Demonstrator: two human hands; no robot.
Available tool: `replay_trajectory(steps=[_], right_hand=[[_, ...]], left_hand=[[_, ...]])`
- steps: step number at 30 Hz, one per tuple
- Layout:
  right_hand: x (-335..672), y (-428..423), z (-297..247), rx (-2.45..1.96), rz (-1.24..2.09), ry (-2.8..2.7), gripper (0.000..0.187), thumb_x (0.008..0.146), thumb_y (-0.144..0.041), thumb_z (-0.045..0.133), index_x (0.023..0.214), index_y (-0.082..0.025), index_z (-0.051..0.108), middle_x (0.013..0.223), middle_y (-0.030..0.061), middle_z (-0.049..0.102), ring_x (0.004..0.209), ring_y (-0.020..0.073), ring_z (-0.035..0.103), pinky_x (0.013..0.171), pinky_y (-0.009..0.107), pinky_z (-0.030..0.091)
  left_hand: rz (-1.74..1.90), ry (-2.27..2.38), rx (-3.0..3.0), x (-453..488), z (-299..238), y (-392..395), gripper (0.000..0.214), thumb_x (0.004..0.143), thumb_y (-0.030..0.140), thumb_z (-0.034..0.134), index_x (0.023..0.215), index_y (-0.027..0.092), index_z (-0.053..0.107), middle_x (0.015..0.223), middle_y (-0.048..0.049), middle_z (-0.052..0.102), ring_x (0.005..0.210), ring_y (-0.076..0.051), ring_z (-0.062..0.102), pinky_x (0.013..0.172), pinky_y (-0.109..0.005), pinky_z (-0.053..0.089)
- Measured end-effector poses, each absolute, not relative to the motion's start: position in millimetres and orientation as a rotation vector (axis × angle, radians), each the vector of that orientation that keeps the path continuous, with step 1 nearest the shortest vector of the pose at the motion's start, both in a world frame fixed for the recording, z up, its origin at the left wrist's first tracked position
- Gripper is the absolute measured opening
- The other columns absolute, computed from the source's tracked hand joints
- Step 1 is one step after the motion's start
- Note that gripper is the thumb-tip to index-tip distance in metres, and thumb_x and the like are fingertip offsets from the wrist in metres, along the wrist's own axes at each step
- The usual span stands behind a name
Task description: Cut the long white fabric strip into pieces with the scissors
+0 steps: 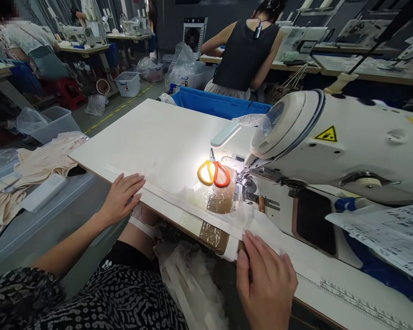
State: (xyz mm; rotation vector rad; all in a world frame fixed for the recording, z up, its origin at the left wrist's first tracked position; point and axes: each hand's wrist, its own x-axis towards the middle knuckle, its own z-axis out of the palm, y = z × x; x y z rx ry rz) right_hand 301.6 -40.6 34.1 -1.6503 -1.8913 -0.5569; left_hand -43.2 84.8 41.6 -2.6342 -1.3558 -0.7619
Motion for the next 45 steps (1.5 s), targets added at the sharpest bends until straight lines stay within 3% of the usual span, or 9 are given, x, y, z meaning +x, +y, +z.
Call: replay_trajectory(steps=[8,13,21,26,29,33,37,40,45], right_hand=[[307.6,-37.8,33.9,-1.599,-0.593,-1.952,0.033,0.095,-0.033,0.041,0.114,-0.014,0.061,0.105,0.0167,0.068,0.093,0.0325,0.065,0.091,0.052,0.042],[307.4,-35.6,34.0,-1.585,-0.617,-1.946,0.033,0.095,-0.034,0.041,0.112,-0.013,0.061,0.102,0.0175,0.068,0.09,0.0329,0.064,0.089,0.052,0.042],[308.2,-34.0,42.5,-1.597,-0.6,-1.949,0.03,0.095,-0.037,0.043,0.107,-0.017,0.062,0.095,0.0124,0.066,0.084,0.027,0.061,0.09,0.048,0.041],[318.8,-28.5,52.0,-1.519,-0.578,-2.094,0.03,0.095,-0.037,0.04,0.104,-0.018,0.061,0.087,0.0088,0.064,0.076,0.024,0.059,0.086,0.045,0.041],[326.0,-25.6,56.8,-1.455,-0.533,-2.18,0.028,0.094,-0.035,0.04,0.104,-0.02,0.061,0.085,0.0072,0.063,0.075,0.0226,0.058,0.084,0.043,0.041],[328.2,-28.2,65.8,-1.468,-0.499,-2.244,0.027,0.092,-0.033,0.04,0.1,-0.021,0.062,0.083,0.0075,0.064,0.075,0.0241,0.057,0.076,0.041,0.041],[306.9,-41.7,67.4,-1.461,-0.547,-2.197,0.019,0.091,-0.028,0.045,0.096,-0.022,0.062,0.078,0.0079,0.064,0.072,0.0239,0.058,0.068,0.039,0.04],[267.7,-53.2,48.1,-1.399,-0.493,-2.125,0.016,0.087,-0.02,0.053,0.1,-0.02,0.062,0.085,0.0092,0.065,0.074,0.0216,0.059,0.067,0.036,0.043],[194.1,-56.9,-15.7,-1.413,-0.087,-2.122,0.023,0.088,-0.013,0.046,0.103,-0.018,0.063,0.093,0.0079,0.066,0.083,0.0207,0.058,0.074,0.034,0.044]], left_hand=[[-0.764,-1.405,-2.643,-42.1,42.4,84.6,0.046,0.096,0.029,0.037,0.14,0.021,0.036,0.137,-0.0096,0.051,0.13,-0.023,0.043,0.113,-0.047,0.021],[-0.691,-1.427,-2.658,-43.0,44.8,85.3,0.041,0.096,0.032,0.037,0.134,0.022,0.045,0.136,-0.0101,0.051,0.126,-0.024,0.045,0.111,-0.05,0.023],[-0.682,-1.4,-2.661,-46.1,44.0,82.6,0.039,0.095,0.032,0.039,0.133,0.022,0.046,0.136,-0.0096,0.05,0.125,-0.025,0.044,0.111,-0.051,0.023],[-0.691,-1.318,-2.709,-53.4,43.5,84.3,0.051,0.091,0.042,0.047,0.137,0.021,0.039,0.135,-0.011,0.05,0.124,-0.026,0.044,0.111,-0.051,0.023],[-0.762,-1.23,-2.742,-63.6,41.4,87.0,0.04,0.09,0.041,0.05,0.127,0.024,0.048,0.126,-0.0091,0.057,0.116,-0.024,0.05,0.106,-0.047,0.032],[-0.992,-1.174,-2.723,-80.0,30.9,81.5,0.018,0.091,0.025,0.044,0.1,0.024,0.06,0.099,-0.0057,0.066,0.094,-0.02,0.058,0.086,-0.037,0.044],[-1.09,-1.364,-2.57,-101.0,7.9,69.6,0.018,0.089,0.024,0.042,0.095,0.023,0.06,0.089,-0.0061,0.067,0.085,-0.02,0.06,0.079,-0.037,0.046],[-1.027,-1.683,-2.409,-122.7,-17.2,67.5,0.019,0.089,0.026,0.04,0.092,0.021,0.059,0.089,-0.0089,0.066,0.087,-0.022,0.06,0.08,-0.038,0.046],[-0.763,-2.076,-2.333,-157.5,-67.8,73.3,0.022,0.084,0.025,0.039,0.092,0.017,0.058,0.089,-0.0118,0.064,0.087,-0.025,0.06,0.077,-0.038,0.049]])
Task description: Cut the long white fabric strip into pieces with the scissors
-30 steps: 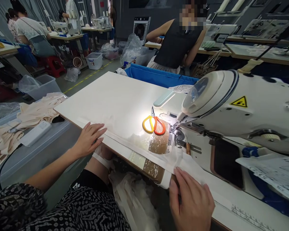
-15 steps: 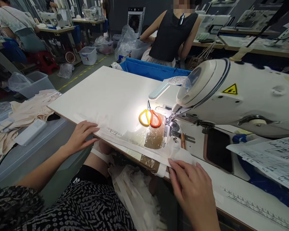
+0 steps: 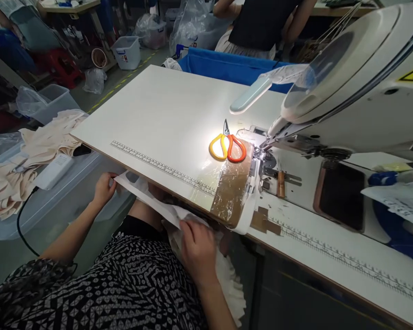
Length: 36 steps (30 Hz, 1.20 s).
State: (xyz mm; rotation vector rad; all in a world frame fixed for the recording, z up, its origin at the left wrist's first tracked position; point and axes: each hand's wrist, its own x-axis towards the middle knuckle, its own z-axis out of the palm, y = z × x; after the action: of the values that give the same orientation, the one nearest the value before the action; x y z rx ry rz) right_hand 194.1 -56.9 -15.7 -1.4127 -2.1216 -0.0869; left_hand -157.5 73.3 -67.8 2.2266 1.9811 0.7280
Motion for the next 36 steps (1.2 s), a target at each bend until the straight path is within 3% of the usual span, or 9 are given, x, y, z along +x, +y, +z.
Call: replay_trajectory(steps=[4,9,12,14,19,23,26,30,36], right_hand=[[189.6,-61.5,-48.8,-1.519,0.259,-2.158,0.022,0.091,-0.02,0.045,0.102,-0.02,0.064,0.097,0.0046,0.068,0.091,0.0212,0.059,0.089,0.039,0.041],[237.3,-94.2,-50.3,-1.832,0.333,-1.856,0.025,0.095,-0.029,0.039,0.095,-0.017,0.062,0.087,0.0066,0.068,0.081,0.0211,0.062,0.07,0.033,0.046],[246.7,-115.1,-43.1,-1.905,0.434,-1.772,0.026,0.096,-0.036,0.04,0.092,-0.019,0.06,0.082,0.0044,0.067,0.067,0.0167,0.062,0.058,0.026,0.046],[240.3,-124.0,-39.7,-1.92,0.517,-1.773,0.027,0.093,-0.042,0.044,0.094,-0.021,0.061,0.084,0.0039,0.066,0.069,0.017,0.061,0.06,0.026,0.046],[219.7,-129.4,-43.5,-1.954,0.616,-1.632,0.032,0.089,-0.046,0.046,0.082,-0.022,0.067,0.084,0.0059,0.063,0.084,0.023,0.058,0.074,0.033,0.042],[225.0,-125.8,-54.0,-1.982,0.634,-1.447,0.036,0.09,-0.043,0.041,0.075,-0.02,0.063,0.072,0.004,0.062,0.067,0.0177,0.058,0.06,0.027,0.043],[231.9,-123.3,-58.7,-1.994,0.659,-1.365,0.035,0.088,-0.045,0.042,0.073,-0.019,0.063,0.06,-0.0004,0.06,0.047,0.0132,0.05,0.045,0.023,0.038],[230.3,-120.9,-56.8,-1.987,0.664,-1.326,0.036,0.087,-0.047,0.043,0.073,-0.019,0.063,0.062,-0.0002,0.062,0.05,0.014,0.052,0.048,0.023,0.041],[222.3,-120.4,-55.3,-1.952,0.65,-1.379,0.038,0.091,-0.046,0.039,0.076,-0.019,0.062,0.067,0.0022,0.065,0.06,0.0165,0.059,0.056,0.024,0.045]], left_hand=[[0.541,1.872,2.225,-163.7,-95.4,65.5,0.032,0.072,0.021,0.048,0.101,0.014,0.058,0.091,-0.0116,0.065,0.086,-0.025,0.062,0.075,-0.038,0.052],[0.68,1.714,2.255,-118.8,-83.0,37.9,0.037,0.084,0.021,0.042,0.119,0.012,0.051,0.115,-0.0163,0.059,0.109,-0.027,0.055,0.094,-0.043,0.045],[0.778,1.395,2.21,-67.0,-65.7,14.9,0.031,0.089,0.021,0.041,0.117,0.015,0.053,0.108,-0.0117,0.064,0.101,-0.022,0.059,0.089,-0.037,0.049],[0.629,1.121,2.162,-32.9,-60.1,0.4,0.031,0.091,0.021,0.041,0.118,0.017,0.055,0.104,-0.0091,0.067,0.094,-0.018,0.063,0.084,-0.031,0.051],[0.161,0.679,2.112,12.7,-63.4,-19.0,0.029,0.09,0.023,0.043,0.11,0.016,0.064,0.101,-0.0078,0.071,0.092,-0.019,0.066,0.081,-0.027,0.05],[0.107,0.657,1.953,18.9,-58.9,-20.1,0.028,0.091,0.024,0.043,0.099,0.016,0.068,0.094,-0.0063,0.071,0.086,-0.017,0.064,0.078,-0.023,0.047],[0.056,0.689,1.82,28.6,-52.3,-20.9,0.028,0.09,0.03,0.046,0.087,0.015,0.069,0.083,-0.0046,0.068,0.076,-0.015,0.059,0.07,-0.023,0.042],[0.01,0.822,1.326,52.9,-56.5,-24.9,0.032,0.084,0.039,0.054,0.063,0.015,0.06,0.06,0.0008,0.055,0.061,-0.012,0.048,0.061,-0.023,0.035],[0.155,1.053,0.723,78.2,-70.6,-28.6,0.034,0.073,0.044,0.062,0.058,0.017,0.047,0.049,0.0027,0.047,0.041,-0.007,0.033,0.043,-0.022,0.023]])
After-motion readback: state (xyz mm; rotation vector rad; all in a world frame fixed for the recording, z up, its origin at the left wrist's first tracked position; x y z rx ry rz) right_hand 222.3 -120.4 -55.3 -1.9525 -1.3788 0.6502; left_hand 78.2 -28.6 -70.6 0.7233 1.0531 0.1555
